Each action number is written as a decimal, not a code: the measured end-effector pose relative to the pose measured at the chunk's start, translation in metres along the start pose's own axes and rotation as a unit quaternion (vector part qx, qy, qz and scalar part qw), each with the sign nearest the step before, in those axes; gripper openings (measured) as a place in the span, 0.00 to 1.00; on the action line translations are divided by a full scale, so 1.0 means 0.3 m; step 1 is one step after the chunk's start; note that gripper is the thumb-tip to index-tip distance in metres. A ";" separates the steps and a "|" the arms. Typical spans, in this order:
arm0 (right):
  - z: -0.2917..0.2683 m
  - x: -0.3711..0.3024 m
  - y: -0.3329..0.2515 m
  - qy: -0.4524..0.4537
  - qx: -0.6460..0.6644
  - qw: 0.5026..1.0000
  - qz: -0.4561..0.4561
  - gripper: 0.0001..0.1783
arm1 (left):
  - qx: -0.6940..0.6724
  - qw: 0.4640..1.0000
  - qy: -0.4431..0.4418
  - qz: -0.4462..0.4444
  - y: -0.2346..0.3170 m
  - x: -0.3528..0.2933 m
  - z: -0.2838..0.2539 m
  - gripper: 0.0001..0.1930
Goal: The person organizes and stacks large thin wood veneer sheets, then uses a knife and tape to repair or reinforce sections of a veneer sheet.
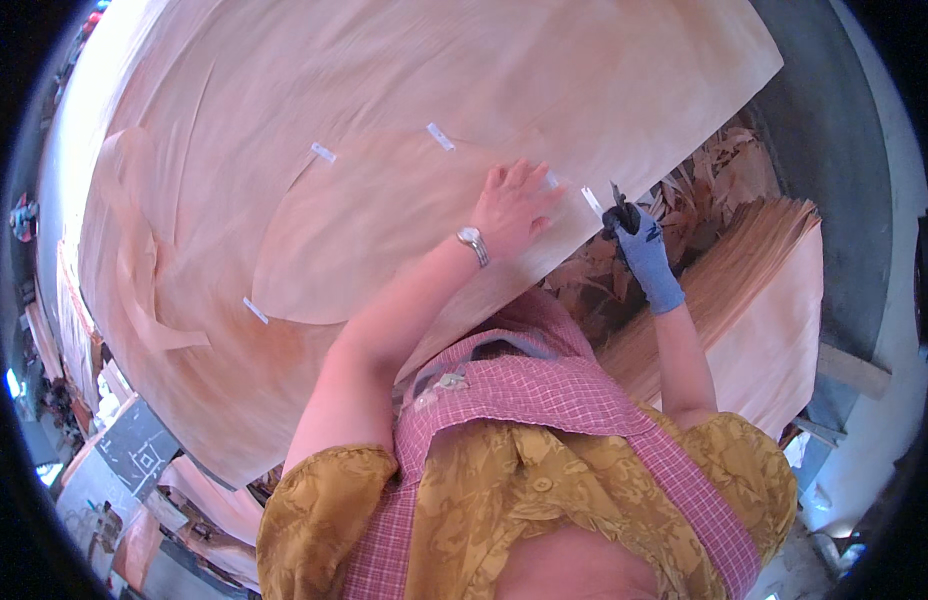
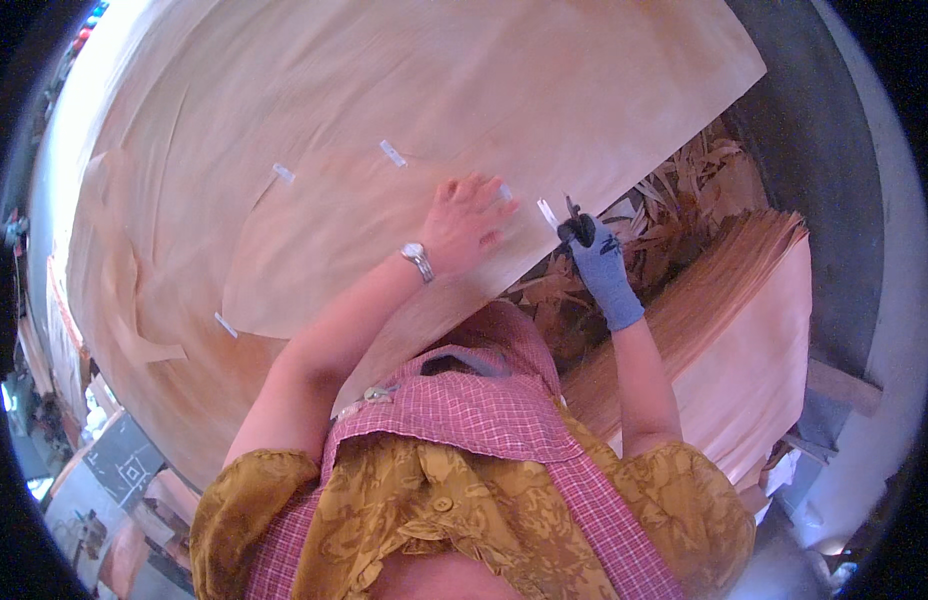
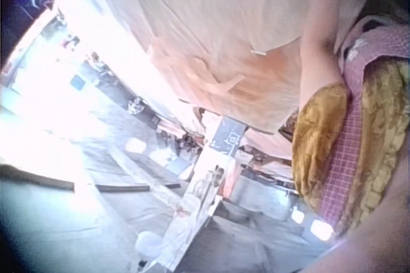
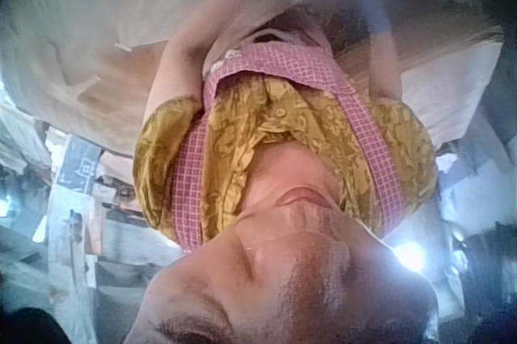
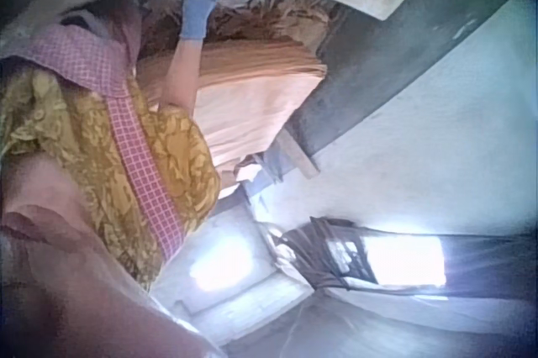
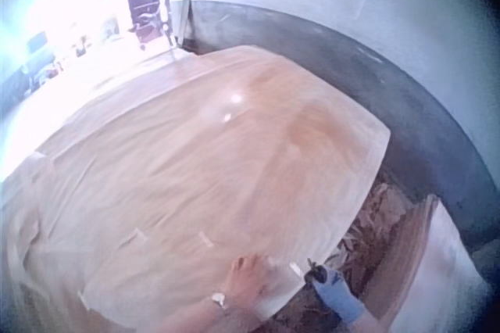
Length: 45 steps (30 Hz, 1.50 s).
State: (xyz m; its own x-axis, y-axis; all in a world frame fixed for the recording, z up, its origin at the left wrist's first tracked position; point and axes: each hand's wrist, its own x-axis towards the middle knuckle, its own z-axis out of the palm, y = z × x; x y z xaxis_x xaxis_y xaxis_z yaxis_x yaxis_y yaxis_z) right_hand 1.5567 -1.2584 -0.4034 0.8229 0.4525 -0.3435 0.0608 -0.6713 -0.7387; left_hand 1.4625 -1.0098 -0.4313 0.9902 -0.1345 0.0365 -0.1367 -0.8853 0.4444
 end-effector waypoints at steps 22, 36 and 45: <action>0.399 -0.120 -0.096 -0.028 -0.052 0.997 -0.045 0.10 | 0.029 0.997 0.005 -0.078 -0.008 -0.469 -0.016 0.38; 0.892 -0.331 -0.409 -0.276 0.292 0.901 0.163 0.12 | 0.027 0.965 0.153 -0.211 -0.042 -0.993 -0.059 0.28; 0.874 -0.334 -0.451 -0.285 0.245 0.919 0.121 0.14 | -0.062 0.934 0.233 -0.264 -0.095 -1.006 -0.079 0.21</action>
State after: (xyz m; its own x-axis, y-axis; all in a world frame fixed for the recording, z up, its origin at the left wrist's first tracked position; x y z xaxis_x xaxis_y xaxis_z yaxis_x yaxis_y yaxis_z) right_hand 1.3177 -1.0590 -0.4212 0.3418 0.6528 -0.6760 -0.4616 -0.5099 -0.7259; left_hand 1.1681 -0.9333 -0.4339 0.8269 0.5405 0.1550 0.3506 -0.7112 0.6093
